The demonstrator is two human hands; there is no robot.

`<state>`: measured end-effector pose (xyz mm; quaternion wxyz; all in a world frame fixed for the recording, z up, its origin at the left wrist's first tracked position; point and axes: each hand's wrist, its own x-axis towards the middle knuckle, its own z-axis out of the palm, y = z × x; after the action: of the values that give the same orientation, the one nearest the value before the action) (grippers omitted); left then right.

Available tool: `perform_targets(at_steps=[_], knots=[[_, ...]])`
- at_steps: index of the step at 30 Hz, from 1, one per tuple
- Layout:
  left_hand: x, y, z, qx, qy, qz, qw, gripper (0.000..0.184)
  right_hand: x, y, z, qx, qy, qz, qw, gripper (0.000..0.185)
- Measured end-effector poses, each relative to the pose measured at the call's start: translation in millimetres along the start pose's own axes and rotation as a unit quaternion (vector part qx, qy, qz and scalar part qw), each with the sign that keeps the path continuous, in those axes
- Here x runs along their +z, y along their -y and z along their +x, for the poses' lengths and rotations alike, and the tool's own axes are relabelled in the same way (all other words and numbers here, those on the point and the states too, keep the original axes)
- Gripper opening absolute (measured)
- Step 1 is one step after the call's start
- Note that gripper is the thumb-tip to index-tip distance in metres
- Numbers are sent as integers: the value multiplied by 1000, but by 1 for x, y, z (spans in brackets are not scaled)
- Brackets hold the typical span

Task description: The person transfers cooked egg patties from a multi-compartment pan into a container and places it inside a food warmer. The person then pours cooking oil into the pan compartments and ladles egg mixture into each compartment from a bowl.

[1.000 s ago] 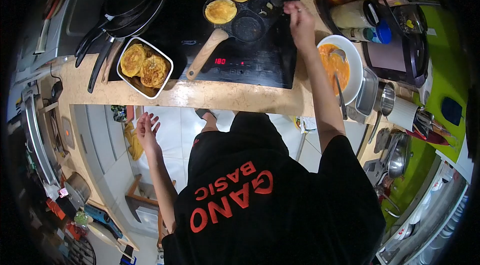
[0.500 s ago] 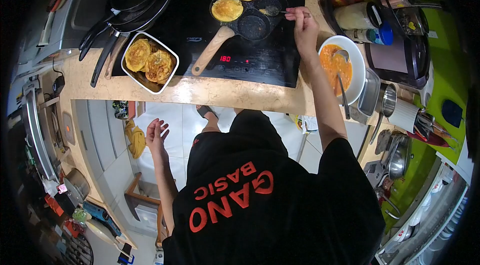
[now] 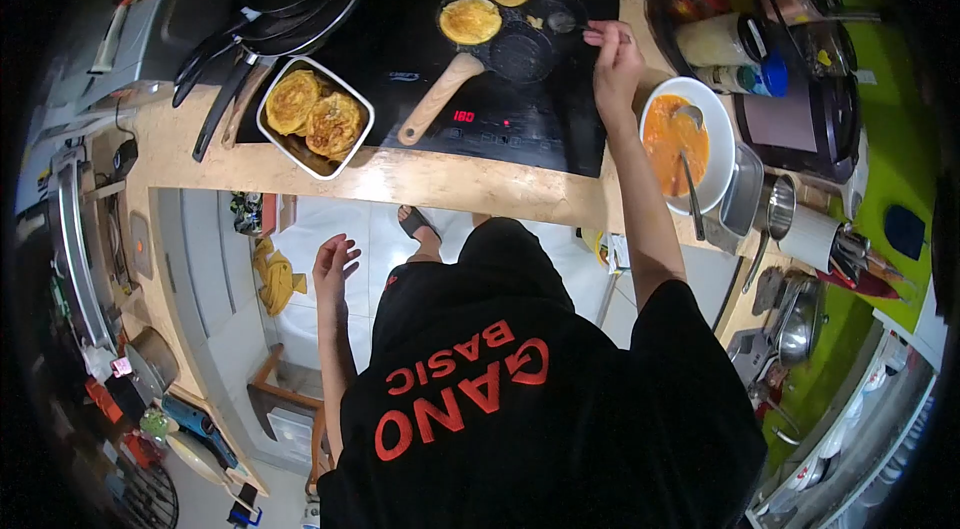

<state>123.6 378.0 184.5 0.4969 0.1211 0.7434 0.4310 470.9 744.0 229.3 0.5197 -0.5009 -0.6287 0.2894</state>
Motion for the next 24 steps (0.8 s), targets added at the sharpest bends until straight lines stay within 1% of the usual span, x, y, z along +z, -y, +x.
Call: perform_targets(at_steps=[2, 3, 4, 5, 6, 7, 8, 10, 11, 12, 13, 14, 15, 16, 17, 19, 21, 23, 24], knots=[[-4, 1, 0, -4, 3, 0, 1000, 27, 7, 14, -3, -47, -38, -21, 998, 26], [-6, 0, -1, -2, -5, -5, 1000, 27, 14, 24, -6, -41, -26, 11, 999, 22], [-7, 0, 0, -11, 13, 18, 1000, 27, 24, 30, -6, -44, -21, 16, 999, 22], [-6, -4, 0, -20, 32, 41, 998, 27, 34, 36, -6, -90, 23, 24, 995, 18], [-2, -7, 1, -20, 28, 37, 999, 27, 41, 42, -7, -136, 66, 30, 988, 15], [3, -10, 3, -2, 83, 52, 995, 29, 43, 48, -6, -166, 100, -22, 981, 8], [12, -16, 6, 17, 139, 65, 988, 31, 47, 47, -4, -169, 104, -21, 980, 8], [40, -39, 7, 60, 172, 126, 975, 36, 54, 42, 2, -238, 191, -85, 949, 9], [58, -51, 6, 84, 157, 140, 974, 38, 56, 43, 3, -245, 219, -95, 940, 11], [74, -73, -1, 190, 148, 201, 949, 37, 58, 43, 5, -249, 227, -94, 937, 11], [88, -94, -6, 293, 135, 260, 910, 37, 59, 42, 7, -270, 252, -117, 922, 12], [101, -105, -5, 291, 130, 252, 914, 37, 61, 40, 10, -291, 276, -140, 905, 12], [113, -115, -1, 383, 96, 303, 867, 37, 63, 39, 13, -295, 284, -140, 902, 12], [123, -122, 3, 469, 61, 351, 808, 38, 64, 38, 15, -301, 308, -147, 891, 13], [132, -128, 8, 465, 57, 346, 813, 38, 66, 37, 17, -305, 331, -155, 880, 15], [149, -136, 19, 508, 4, 380, 773, 40, 69, 40, 20, -317, 352, -163, 865, 15], [162, -135, 29, 496, 0, 378, 782, 41, 73, 41, 26, -327, 373, -171, 852, 15], [173, -131, 38, 464, 5, 382, 799, 44, 81, 38, 35, -364, 407, -193, 815, 13], [175, -131, 42, 460, 5, 382, 802, 44, 86, 40, 40, -363, 411, -192, 814, 13]])
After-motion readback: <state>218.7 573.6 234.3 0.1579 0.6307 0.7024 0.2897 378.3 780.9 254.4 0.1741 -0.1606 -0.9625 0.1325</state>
